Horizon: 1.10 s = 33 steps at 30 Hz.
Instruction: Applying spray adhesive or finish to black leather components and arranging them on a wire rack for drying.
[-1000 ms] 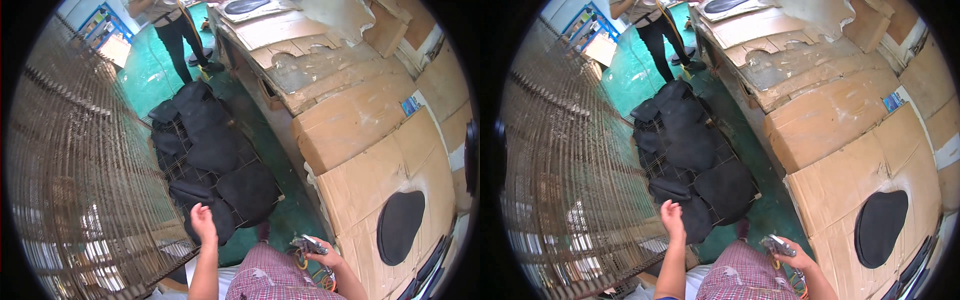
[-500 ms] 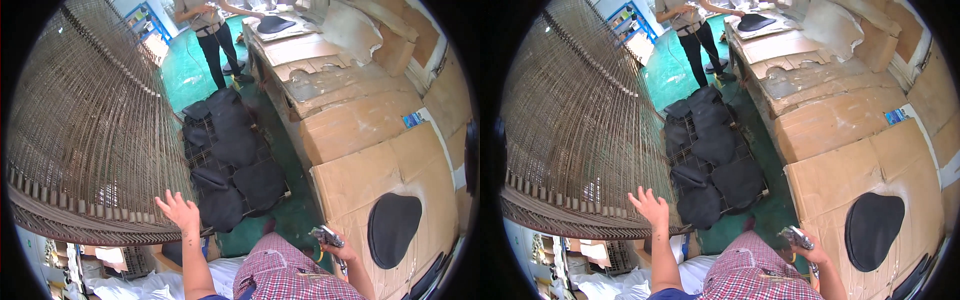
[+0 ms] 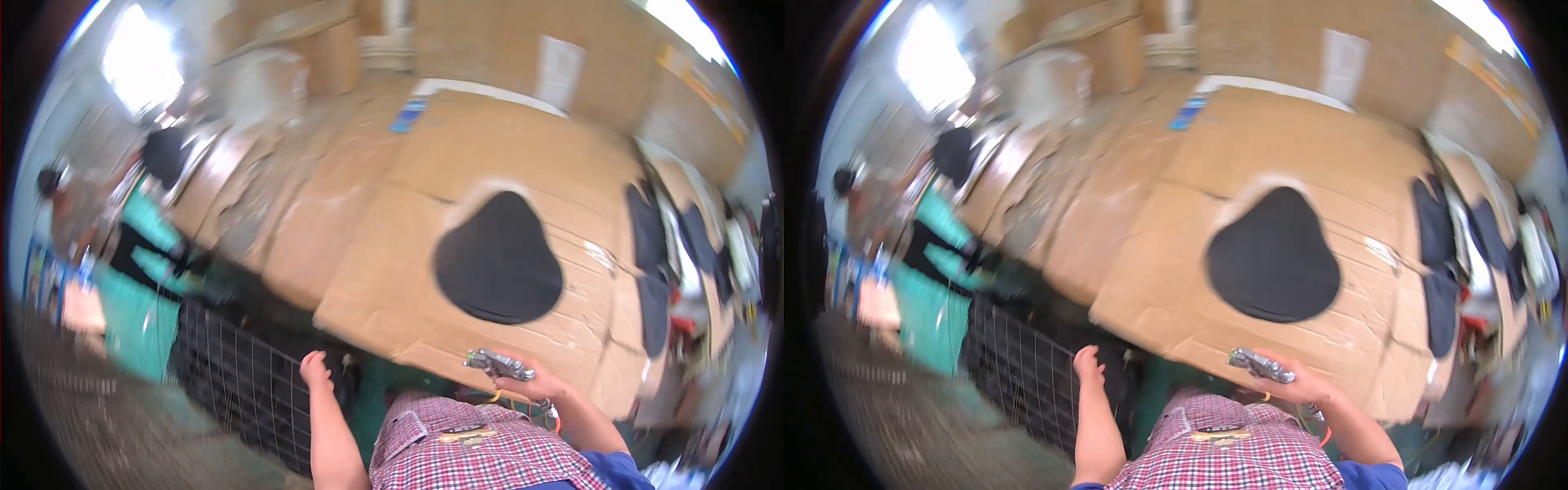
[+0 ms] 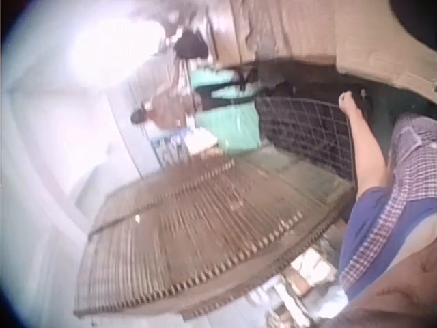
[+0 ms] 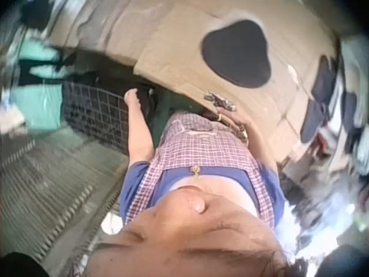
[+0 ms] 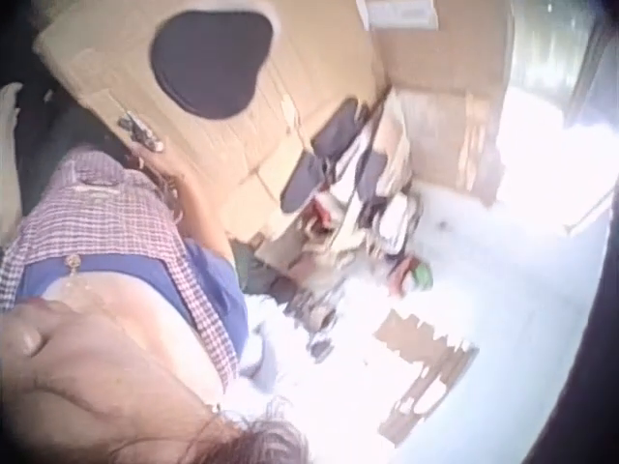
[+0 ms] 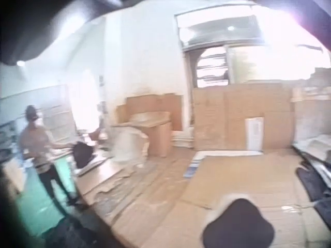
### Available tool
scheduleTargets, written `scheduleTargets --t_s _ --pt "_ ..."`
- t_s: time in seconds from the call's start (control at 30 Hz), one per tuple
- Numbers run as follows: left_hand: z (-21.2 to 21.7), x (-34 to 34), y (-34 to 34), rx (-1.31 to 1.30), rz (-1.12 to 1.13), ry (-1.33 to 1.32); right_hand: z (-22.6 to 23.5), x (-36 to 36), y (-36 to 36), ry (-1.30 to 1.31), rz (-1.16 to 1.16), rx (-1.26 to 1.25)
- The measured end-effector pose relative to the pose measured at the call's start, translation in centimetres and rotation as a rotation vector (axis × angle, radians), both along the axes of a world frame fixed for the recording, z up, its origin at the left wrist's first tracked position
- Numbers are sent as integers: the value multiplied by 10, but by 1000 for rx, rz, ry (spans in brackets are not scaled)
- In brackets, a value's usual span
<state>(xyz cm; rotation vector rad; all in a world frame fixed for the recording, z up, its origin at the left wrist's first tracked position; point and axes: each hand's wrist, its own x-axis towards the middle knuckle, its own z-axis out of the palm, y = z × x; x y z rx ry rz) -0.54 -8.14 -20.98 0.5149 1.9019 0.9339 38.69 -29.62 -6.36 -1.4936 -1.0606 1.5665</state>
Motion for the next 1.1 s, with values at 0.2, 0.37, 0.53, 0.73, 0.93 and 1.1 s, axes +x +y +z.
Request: scheduleTargets --t_s 0.2,0.37,0.53,0.73,0.93,1.1 --pt "-25 45 38 141 -76 -76 74 41 -95 -126 -742 253" --pt "-14 54 79 209 -68 -66 116 33 -132 -160 -770 195" --pt "-17 70 97 393 -101 -63 119 -4 -113 -11 -715 273" --pt "-2 53 94 338 -111 -103 147 -14 -136 -363 -919 193" --pt "-15 49 101 340 -139 -75 147 -37 -126 -93 -750 219" --pt "-18 75 102 380 -241 -63 135 -38 -86 -215 -851 355"
